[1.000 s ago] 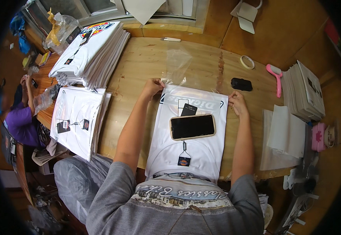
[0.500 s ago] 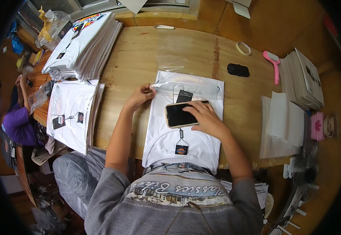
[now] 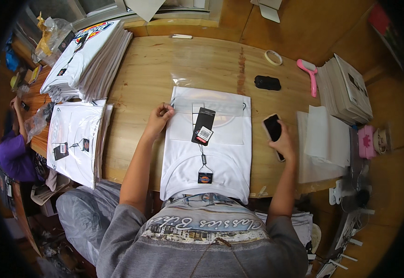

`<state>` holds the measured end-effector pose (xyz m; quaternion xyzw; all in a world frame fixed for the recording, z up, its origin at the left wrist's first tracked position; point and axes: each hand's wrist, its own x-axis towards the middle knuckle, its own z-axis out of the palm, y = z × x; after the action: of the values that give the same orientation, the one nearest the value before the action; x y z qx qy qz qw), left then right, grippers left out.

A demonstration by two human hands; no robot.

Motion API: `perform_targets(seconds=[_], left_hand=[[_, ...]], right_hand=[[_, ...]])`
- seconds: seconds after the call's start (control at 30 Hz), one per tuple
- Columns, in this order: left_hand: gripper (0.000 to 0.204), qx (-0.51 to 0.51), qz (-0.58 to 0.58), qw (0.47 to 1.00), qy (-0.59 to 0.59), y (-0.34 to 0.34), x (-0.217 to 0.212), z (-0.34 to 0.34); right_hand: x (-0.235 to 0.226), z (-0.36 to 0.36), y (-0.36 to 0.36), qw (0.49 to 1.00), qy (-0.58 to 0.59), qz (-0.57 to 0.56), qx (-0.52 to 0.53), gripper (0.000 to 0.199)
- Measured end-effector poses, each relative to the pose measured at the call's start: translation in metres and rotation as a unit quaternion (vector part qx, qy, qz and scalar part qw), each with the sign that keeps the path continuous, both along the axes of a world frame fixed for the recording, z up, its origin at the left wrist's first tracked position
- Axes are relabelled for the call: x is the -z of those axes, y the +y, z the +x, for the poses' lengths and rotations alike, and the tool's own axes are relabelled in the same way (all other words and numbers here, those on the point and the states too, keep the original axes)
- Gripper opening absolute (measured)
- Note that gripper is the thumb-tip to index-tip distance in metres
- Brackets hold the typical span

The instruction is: The person folds white t-shirts and places them into clear plastic bags on a wooden table. They then gather a stack of the packaged shirts and secure the bundle with a blue elastic band.

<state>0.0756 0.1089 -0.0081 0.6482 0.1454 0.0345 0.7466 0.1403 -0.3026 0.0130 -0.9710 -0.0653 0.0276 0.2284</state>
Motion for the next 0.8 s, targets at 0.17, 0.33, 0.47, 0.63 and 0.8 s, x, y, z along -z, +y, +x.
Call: perform_targets(seconds=[0.17, 0.33, 0.47, 0.63, 0.8], left_hand=[[0.006, 0.015, -0.064, 0.998, 0.007, 0.004, 0.006, -0.001], [0.007, 0.034, -0.128, 0.991, 0.026, -0.002, -0.015, -0.004], [0.006, 0.041, -0.219, 0.974, 0.049, 0.007, -0.003, -0.014], [0.014, 0.029, -0.231, 0.964, 0.125, -0.006, -0.021, -0.072], [0.019, 0.056, -0.261, 0.948, 0.174, -0.008, -0.001, -0.168]], right_hand=[[0.007, 0.016, 0.022, 0.978, -0.176, 0.026, -0.107, 0.047], [0.037, 0.031, 0.083, 0.933, 0.055, 0.355, 0.028, 0.021], [0.02, 0.028, 0.085, 0.908, 0.132, 0.398, 0.026, 0.006], [0.01, -0.026, 0.056, 0.876, 0.232, 0.415, -0.082, 0.002], [0.009, -0.105, 0.029, 0.814, 0.373, 0.436, -0.093, 0.005]])
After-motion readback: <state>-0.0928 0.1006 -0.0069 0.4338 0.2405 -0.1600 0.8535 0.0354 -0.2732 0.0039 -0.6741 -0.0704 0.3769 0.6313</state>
